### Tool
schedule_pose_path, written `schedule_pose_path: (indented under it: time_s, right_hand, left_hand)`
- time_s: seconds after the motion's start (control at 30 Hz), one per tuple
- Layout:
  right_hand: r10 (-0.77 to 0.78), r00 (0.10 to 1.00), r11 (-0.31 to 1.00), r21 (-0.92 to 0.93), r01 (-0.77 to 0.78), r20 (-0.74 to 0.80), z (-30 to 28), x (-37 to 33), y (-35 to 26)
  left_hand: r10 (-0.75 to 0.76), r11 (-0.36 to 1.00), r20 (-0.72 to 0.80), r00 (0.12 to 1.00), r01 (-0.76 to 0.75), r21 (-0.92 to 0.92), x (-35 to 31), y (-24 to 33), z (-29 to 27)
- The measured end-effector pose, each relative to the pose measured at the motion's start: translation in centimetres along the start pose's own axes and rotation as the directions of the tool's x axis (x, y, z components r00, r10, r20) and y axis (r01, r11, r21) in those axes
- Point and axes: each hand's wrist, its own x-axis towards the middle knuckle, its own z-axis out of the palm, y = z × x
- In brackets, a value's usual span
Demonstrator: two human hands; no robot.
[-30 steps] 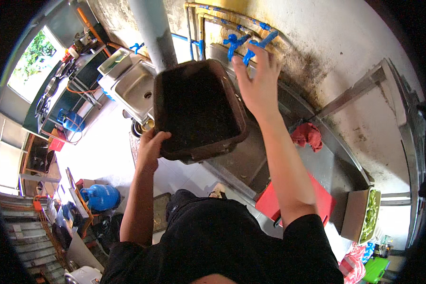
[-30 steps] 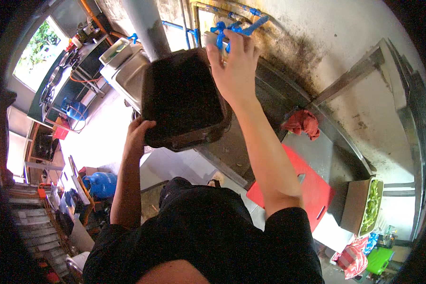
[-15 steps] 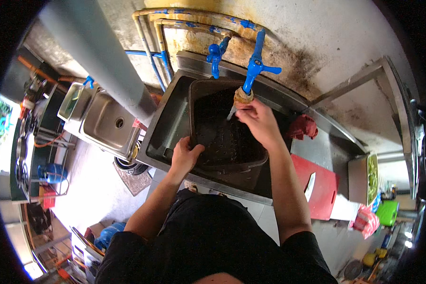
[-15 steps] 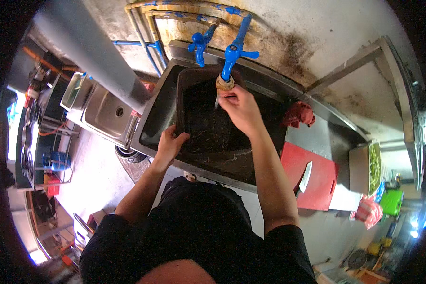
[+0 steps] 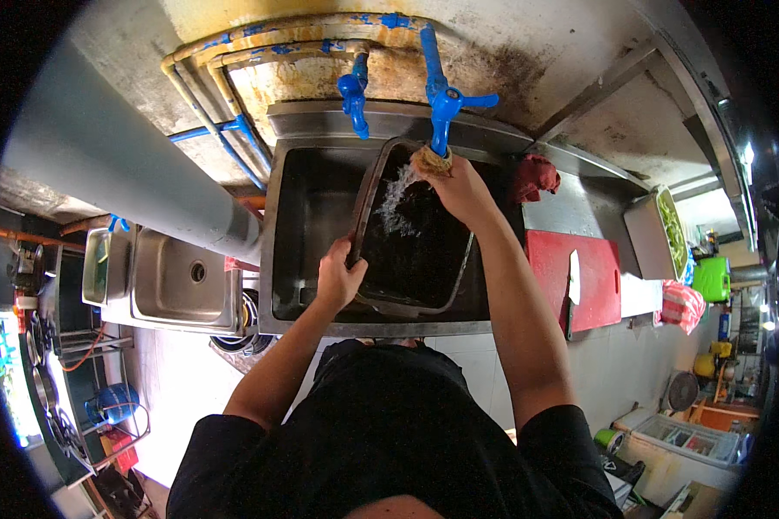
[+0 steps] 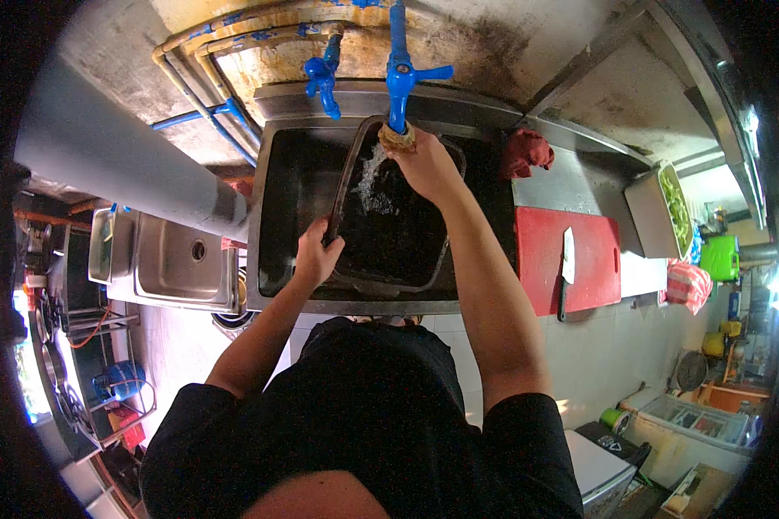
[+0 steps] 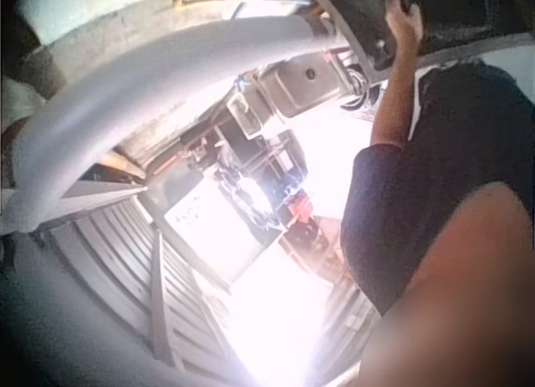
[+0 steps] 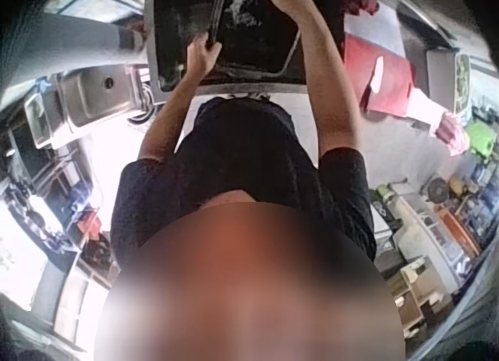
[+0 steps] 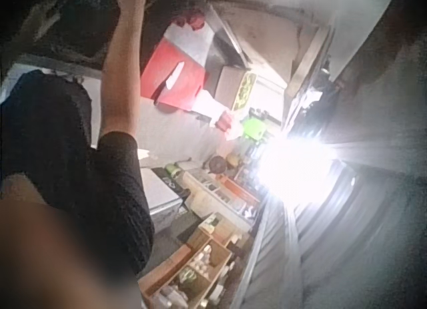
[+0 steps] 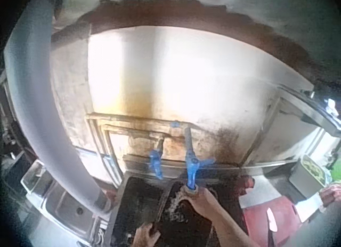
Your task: The person washes chopped green vegetables in a metal tray under running water, rinses the tray and a red cutting board, and places them on a shelf. The person then clears debris from the sink drain and washes their hands.
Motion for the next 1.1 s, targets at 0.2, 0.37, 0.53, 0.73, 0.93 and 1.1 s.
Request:
schedule_pose_path:
  time_s: [0.2, 0.37, 0.53, 0.73, 0.93, 1.1]
  right_hand:
    - [0.052, 0.982, 0.994, 0.105, -0.033, -0.184, 2.8, 1.9, 1.6]
    - [0.322, 0.945, 0.938, 0.110, -0.327, 0.066, 5.2, 3.4, 2.6]
    - [0.256, 0.962, 0.967, -0.030, -0.254, 0.092, 5.7, 4.5, 2.5]
    - [0.252, 0.928, 0.968, -0.067, -0.243, 0.274, 4.3, 3.8, 2.9]
    - [0.236, 0.965, 0.948, -0.247, -0.203, 0.115, 4.2, 4.0, 3.5]
    - [0.295, 0.945, 0.953, -0.027, -0.301, -0.142, 5.4, 3.5, 2.7]
  left_hand:
    - [-0.055, 0.992, 0.039, 0.998, 0.059, -0.115, 2.1, -1.4, 1.8]
    - [-0.197, 0.950, 0.101, 0.975, 0.215, -0.225, 2.1, -2.1, 3.5]
    - [-0.279, 0.916, 0.122, 0.953, 0.302, -0.264, 1.9, -3.6, 3.6]
    - [-0.048, 0.984, 0.039, 0.998, 0.054, -0.172, 2.2, -3.5, 1.9]
    - [0.113, 0.993, -0.056, 0.992, -0.115, -0.038, 2.2, -2.8, -1.4]
    - [0.145, 0.989, -0.094, 0.985, -0.142, 0.037, 1.0, -1.8, -2.3]
